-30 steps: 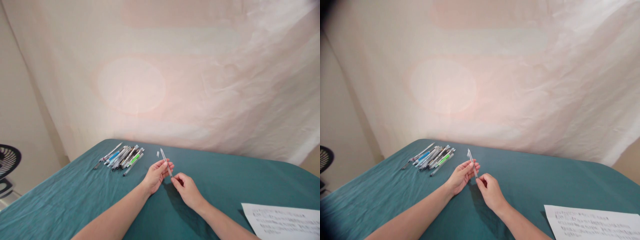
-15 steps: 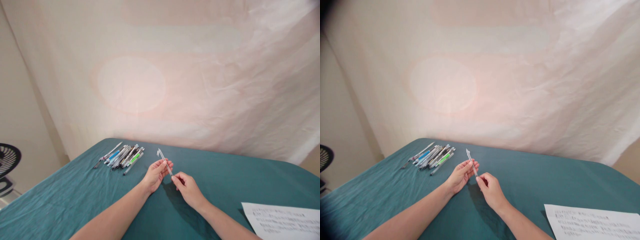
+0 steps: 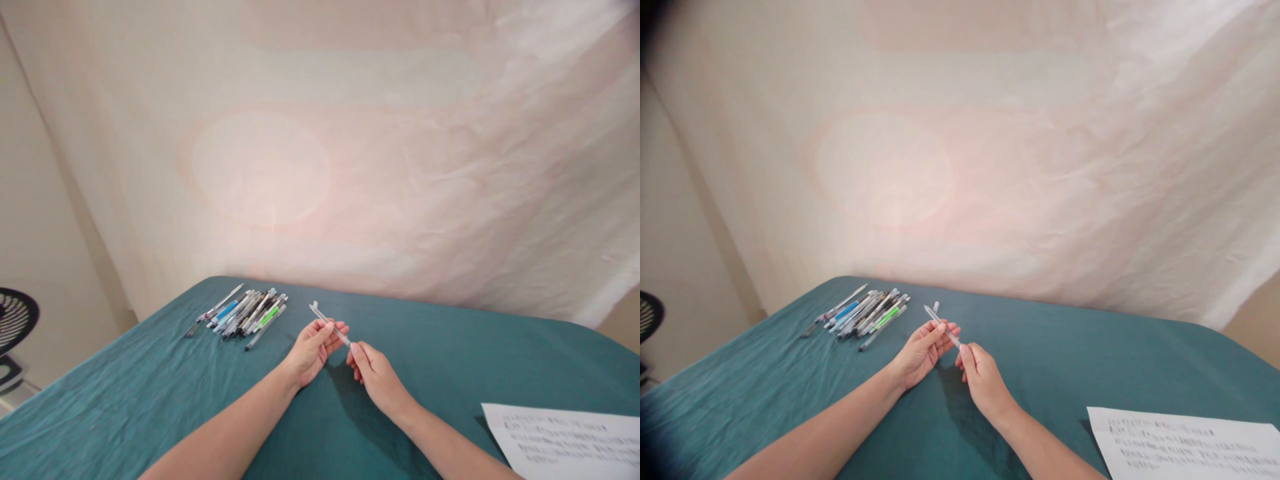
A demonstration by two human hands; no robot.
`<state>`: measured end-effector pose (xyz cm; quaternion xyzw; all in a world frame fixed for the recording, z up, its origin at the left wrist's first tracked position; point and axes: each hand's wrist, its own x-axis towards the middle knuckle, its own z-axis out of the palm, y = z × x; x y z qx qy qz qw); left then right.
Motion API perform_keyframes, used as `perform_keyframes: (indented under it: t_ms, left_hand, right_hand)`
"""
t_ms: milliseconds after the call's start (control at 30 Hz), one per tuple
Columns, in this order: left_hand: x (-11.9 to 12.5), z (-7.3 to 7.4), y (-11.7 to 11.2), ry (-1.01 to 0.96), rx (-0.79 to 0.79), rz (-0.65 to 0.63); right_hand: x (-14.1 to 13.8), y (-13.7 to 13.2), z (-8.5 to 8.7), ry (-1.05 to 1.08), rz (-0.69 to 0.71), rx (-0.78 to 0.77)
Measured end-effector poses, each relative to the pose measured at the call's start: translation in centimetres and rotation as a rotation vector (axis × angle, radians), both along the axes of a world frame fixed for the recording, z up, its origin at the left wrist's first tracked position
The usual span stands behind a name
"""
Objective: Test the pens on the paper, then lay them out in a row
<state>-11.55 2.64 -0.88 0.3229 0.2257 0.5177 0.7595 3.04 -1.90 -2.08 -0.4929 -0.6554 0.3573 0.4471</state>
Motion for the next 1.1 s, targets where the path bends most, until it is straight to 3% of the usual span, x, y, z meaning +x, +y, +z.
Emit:
perform_keyframes:
  t_ms: [500,700,900,1100]
  left_hand:
    - [0.07,-0.2,0.07,0.042,0.0,0.017]
    - [0.27,-0.34,-0.01,0.032,0.014,0.039]
    - [0.23,-0.25,0.04,0.036,0.015,0.057]
    - [0.3,-0.31,0.02,0.035,0.016,0.052]
  right_hand:
    - [-0.01,-0.11,0.02,-0.044,-0.039,0.07]
    - [-0.21,0.17,-0.01,0.061,0.006,-0.083]
    - [-0.04,0.14,-0.09,0.064,-0.03,-0.023]
    - [-0.01,0.49,-0.39,0.139,-0.034,-0.13]
